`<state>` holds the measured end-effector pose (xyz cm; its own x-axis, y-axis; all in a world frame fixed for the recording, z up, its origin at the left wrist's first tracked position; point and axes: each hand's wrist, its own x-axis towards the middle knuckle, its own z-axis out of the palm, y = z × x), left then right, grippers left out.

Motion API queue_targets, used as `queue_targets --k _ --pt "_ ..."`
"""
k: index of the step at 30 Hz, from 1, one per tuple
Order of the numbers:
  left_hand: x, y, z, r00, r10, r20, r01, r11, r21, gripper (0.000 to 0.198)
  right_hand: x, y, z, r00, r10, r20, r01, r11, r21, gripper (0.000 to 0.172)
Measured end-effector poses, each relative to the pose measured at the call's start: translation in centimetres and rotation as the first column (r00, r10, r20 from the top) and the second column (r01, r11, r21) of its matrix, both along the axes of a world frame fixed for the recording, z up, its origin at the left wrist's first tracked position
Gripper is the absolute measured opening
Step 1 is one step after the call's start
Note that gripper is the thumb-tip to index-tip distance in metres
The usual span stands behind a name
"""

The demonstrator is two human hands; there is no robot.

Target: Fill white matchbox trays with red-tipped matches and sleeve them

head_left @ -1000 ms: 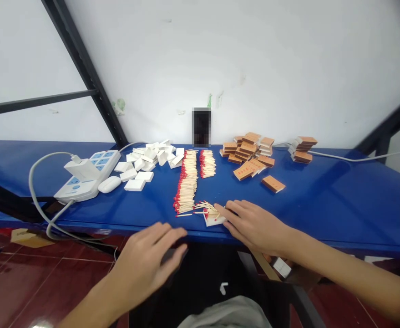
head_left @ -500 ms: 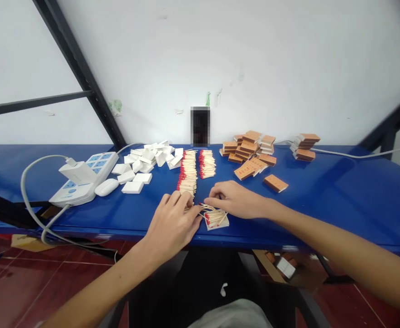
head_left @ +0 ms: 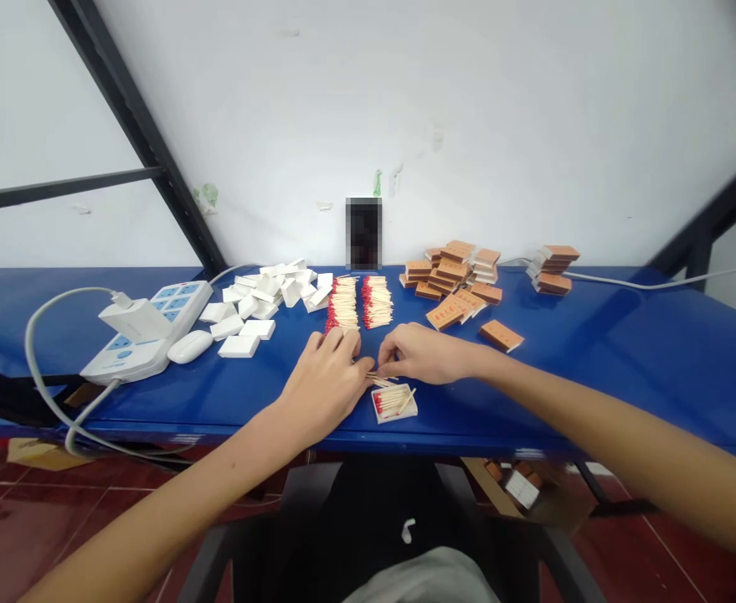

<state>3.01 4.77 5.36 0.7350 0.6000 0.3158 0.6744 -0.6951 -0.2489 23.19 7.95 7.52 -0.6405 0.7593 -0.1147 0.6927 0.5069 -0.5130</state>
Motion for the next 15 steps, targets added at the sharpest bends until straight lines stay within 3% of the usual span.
queue_targets --k 6,15 --pt "1.2 1.7 0.7 0.994 -0.073 -0.078 0.066 0.994 -0.088 0.025 1.7 -0.4 0.1 0.999 0.027 -0.028 -0.027 0.999 0.026 0.025" --pt "2.6 3.4 0.5 0.926 -0.225 -0.304 0.231 0.973 -0.016 0.017 2.9 -0.8 -1.3 0.998 -0.051 -0.029 0.054 0.991 0.120 0.013"
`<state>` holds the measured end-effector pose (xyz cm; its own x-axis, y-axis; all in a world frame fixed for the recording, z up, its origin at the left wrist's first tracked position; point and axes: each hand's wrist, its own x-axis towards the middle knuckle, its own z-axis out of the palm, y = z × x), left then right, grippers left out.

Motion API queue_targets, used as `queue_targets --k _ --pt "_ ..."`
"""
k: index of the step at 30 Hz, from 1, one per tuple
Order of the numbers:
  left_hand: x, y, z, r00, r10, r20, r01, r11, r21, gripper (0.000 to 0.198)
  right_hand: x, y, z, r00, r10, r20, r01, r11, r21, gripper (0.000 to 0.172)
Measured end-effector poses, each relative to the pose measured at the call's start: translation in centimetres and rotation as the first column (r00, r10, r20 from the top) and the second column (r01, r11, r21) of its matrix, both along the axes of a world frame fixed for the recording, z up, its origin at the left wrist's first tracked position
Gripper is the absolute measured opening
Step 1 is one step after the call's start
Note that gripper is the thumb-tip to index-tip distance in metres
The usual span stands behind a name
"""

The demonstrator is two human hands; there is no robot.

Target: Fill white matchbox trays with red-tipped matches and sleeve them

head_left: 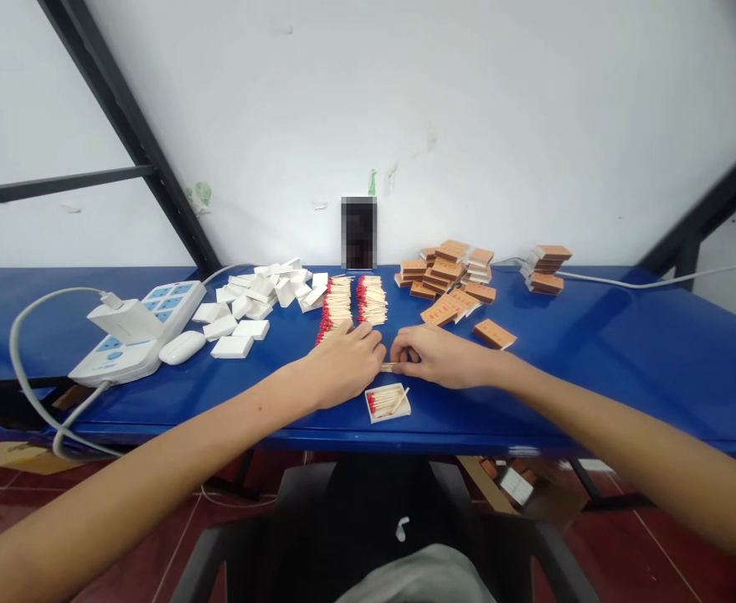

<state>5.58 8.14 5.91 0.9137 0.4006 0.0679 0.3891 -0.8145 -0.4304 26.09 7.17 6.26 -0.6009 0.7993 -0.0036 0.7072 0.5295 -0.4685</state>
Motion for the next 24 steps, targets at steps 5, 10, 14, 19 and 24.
queue_targets --k 5,10,14,19,24 --pt "0.2 0.2 0.0 0.999 -0.021 -0.041 0.022 1.000 0.020 0.017 0.0 -0.1 -0.5 1.000 -0.030 -0.007 0.031 0.999 0.039 0.007" --pt "-0.5 -1.4 1.8 0.999 -0.009 -0.039 0.009 1.000 0.001 0.023 0.2 -1.4 1.1 0.998 -0.014 -0.066 0.018 0.999 0.051 0.008" --pt "-1.0 -3.5 2.4 0.999 -0.034 0.020 0.036 0.993 -0.117 0.029 0.4 -3.3 1.8 0.996 0.016 -0.086 -0.015 1.000 0.012 0.010" --pt "-1.3 -5.2 1.0 0.981 0.074 0.180 -0.028 0.969 -0.246 0.033 0.7 -4.3 0.7 0.994 0.060 -0.089 -0.061 0.998 -0.015 0.016" --pt "-3.1 -6.5 0.2 0.890 0.177 0.420 -0.070 0.963 -0.259 0.025 1.2 -4.3 0.8 0.989 0.033 -0.142 -0.038 0.999 -0.030 0.022"
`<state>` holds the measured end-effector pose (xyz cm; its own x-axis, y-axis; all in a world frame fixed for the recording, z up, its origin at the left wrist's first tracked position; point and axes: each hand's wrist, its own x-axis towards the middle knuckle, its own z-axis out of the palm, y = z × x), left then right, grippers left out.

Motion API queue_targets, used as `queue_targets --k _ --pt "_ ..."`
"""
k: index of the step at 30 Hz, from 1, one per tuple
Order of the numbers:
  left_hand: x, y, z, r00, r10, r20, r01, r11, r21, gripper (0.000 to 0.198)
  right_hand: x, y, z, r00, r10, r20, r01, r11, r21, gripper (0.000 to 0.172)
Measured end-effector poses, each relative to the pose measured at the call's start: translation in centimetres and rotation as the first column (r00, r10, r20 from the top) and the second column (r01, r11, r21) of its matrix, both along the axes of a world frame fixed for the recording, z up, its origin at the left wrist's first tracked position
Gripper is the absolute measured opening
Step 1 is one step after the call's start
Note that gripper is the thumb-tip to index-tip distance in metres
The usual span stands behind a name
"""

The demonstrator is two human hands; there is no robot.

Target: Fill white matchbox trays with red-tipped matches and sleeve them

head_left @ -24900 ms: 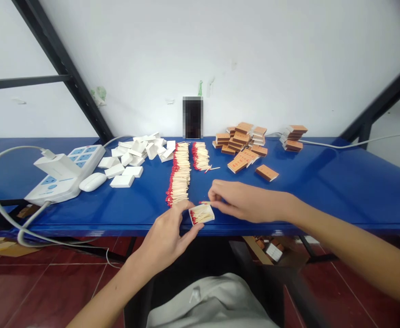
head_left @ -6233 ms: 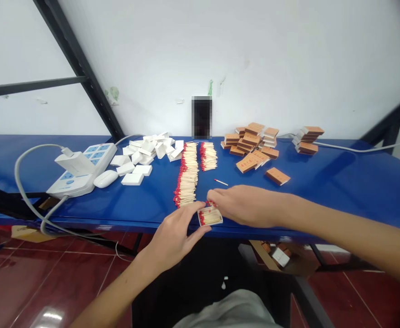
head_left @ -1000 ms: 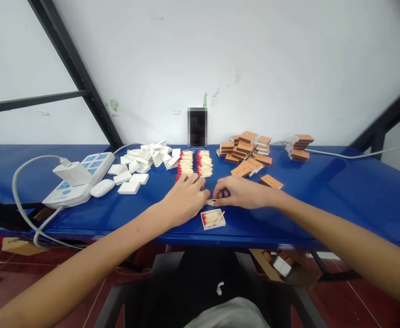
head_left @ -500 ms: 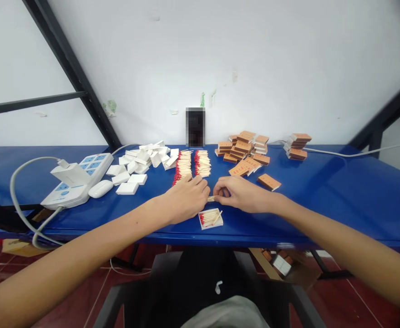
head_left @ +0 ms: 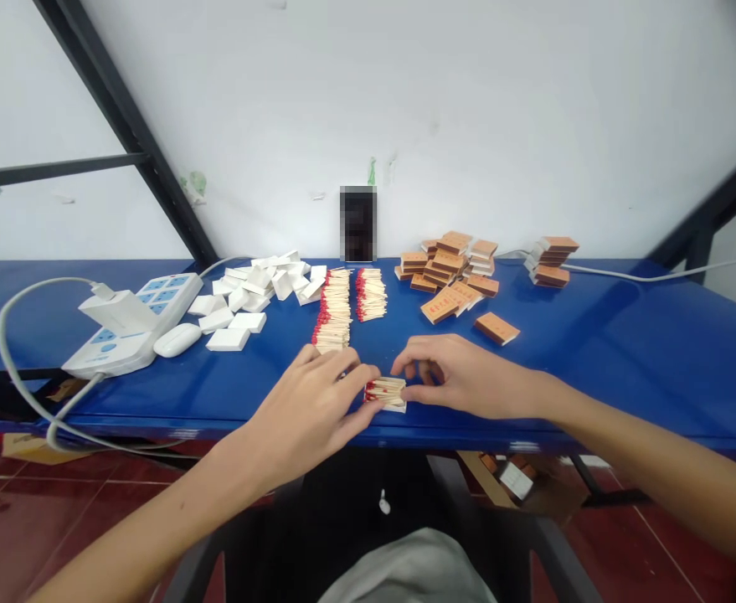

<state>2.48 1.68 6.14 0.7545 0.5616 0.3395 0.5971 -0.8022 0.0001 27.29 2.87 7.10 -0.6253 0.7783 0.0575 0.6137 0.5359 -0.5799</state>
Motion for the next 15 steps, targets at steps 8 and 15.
queue_targets --k 8,15 --pt "-1.0 -1.0 -2.4 0.981 0.014 0.193 -0.013 1.000 -0.006 0.018 0.2 -0.4 0.0 0.996 -0.088 -0.034 0.081 0.983 -0.167 0.026" --pt "0.1 -0.7 -3.8 0.983 0.036 0.178 -0.050 0.996 0.074 0.019 0.0 0.1 -0.9 0.986 -0.122 -0.112 0.094 0.969 -0.227 0.023"
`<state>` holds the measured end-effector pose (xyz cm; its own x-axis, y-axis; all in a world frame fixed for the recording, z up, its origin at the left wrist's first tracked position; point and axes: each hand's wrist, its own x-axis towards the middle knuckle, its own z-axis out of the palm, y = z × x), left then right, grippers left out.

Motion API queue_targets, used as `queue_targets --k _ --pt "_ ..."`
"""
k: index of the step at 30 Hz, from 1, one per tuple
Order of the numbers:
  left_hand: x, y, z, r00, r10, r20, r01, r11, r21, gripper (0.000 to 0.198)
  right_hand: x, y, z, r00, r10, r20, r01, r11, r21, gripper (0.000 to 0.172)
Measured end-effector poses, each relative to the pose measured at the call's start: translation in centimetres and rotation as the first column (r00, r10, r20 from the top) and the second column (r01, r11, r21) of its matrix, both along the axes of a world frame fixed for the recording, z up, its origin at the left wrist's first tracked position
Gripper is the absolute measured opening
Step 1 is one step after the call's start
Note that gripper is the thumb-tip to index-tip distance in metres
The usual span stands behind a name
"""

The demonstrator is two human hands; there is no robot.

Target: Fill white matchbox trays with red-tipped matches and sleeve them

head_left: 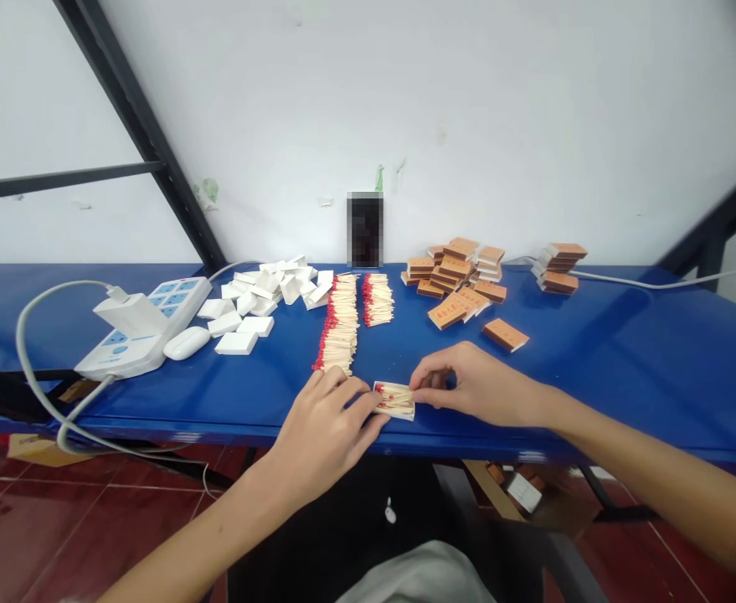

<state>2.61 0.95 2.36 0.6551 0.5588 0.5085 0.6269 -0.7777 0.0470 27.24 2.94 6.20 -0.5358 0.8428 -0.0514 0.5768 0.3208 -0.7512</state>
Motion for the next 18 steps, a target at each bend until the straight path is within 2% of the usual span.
queue_targets --k 2,6,12,18 --pt "0.1 -0.1 0.0 1.000 -0.016 0.026 0.017 1.000 -0.018 0.019 0.0 0.1 -0.2 1.000 -0.009 -0.024 0.008 0.999 -0.038 0.022" --pt "0.4 -0.2 0.4 0.995 -0.063 0.075 0.074 0.986 -0.146 0.017 -0.3 0.2 0.0 0.999 -0.018 -0.029 0.014 0.994 -0.105 0.020" --pt "0.3 -0.2 1.5 0.989 -0.088 0.118 0.116 0.958 -0.261 0.012 -1.4 -0.2 0.6 0.997 -0.045 0.061 0.043 0.999 0.030 0.010" --pt "0.2 0.7 1.7 0.988 -0.089 0.123 0.129 0.919 -0.372 0.005 -1.4 -0.9 0.1 0.997 -0.025 0.068 0.017 0.994 0.107 0.017"
